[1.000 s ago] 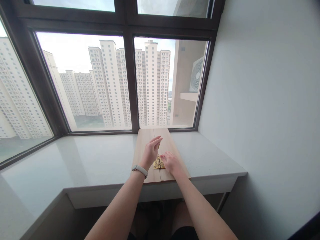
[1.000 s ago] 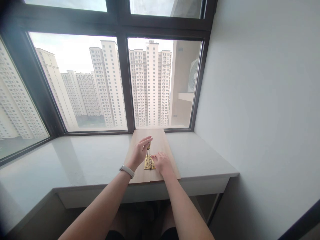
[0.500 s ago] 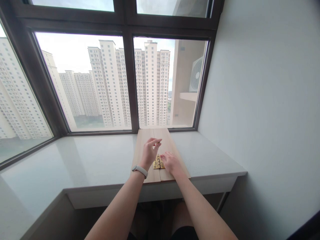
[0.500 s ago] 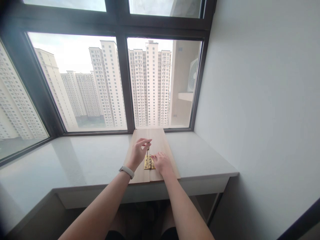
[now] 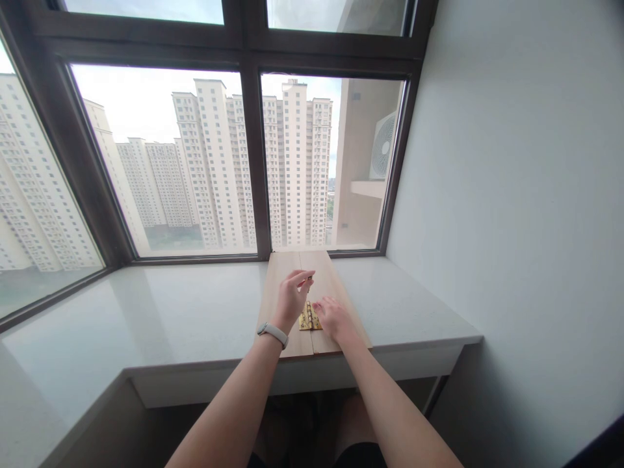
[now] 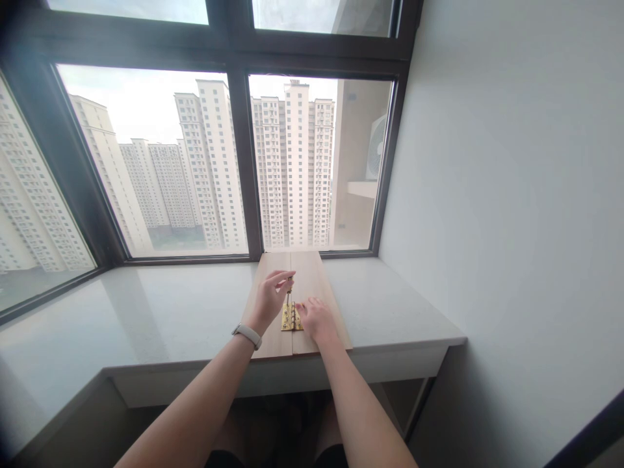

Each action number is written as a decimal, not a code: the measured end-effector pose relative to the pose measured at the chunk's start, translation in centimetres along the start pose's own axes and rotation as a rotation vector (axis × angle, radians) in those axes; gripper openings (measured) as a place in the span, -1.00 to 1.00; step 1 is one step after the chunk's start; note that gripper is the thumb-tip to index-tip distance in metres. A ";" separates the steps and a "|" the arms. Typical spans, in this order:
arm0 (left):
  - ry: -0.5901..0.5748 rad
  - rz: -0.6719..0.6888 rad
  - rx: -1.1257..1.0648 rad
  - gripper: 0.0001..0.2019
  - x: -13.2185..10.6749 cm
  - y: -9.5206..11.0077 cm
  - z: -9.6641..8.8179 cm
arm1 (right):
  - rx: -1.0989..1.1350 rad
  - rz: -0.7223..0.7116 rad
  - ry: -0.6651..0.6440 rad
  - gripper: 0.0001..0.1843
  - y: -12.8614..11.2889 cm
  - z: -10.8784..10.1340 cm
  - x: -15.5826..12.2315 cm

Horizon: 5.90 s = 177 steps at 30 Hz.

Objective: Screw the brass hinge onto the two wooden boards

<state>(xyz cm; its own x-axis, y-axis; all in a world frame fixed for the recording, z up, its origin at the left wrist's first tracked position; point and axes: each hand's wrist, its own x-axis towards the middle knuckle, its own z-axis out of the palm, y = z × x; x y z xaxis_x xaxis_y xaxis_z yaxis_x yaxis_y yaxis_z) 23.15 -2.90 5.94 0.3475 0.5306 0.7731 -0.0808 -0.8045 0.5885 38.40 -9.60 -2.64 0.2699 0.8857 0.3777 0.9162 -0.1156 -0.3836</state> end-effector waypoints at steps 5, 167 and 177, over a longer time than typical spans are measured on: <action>0.005 0.014 0.028 -0.75 0.0 0.1 0.1 | 0.001 -0.003 -0.004 -0.33 0.0 0.0 0.0; 0.032 0.055 0.072 -0.75 -0.1 0.9 0.1 | -0.020 0.033 -0.026 -0.40 -0.8 -0.8 -0.2; -0.009 0.064 0.079 -0.68 0.0 0.5 0.2 | -0.015 0.023 -0.026 -0.39 -0.8 -0.8 -0.2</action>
<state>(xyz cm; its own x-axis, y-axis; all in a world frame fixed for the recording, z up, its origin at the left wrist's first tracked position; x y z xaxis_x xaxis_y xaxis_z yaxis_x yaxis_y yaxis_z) 23.28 -3.41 6.18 0.3527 0.4756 0.8059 -0.0293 -0.8552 0.5175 37.85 -10.06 -1.73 0.2831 0.8940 0.3473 0.9143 -0.1422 -0.3793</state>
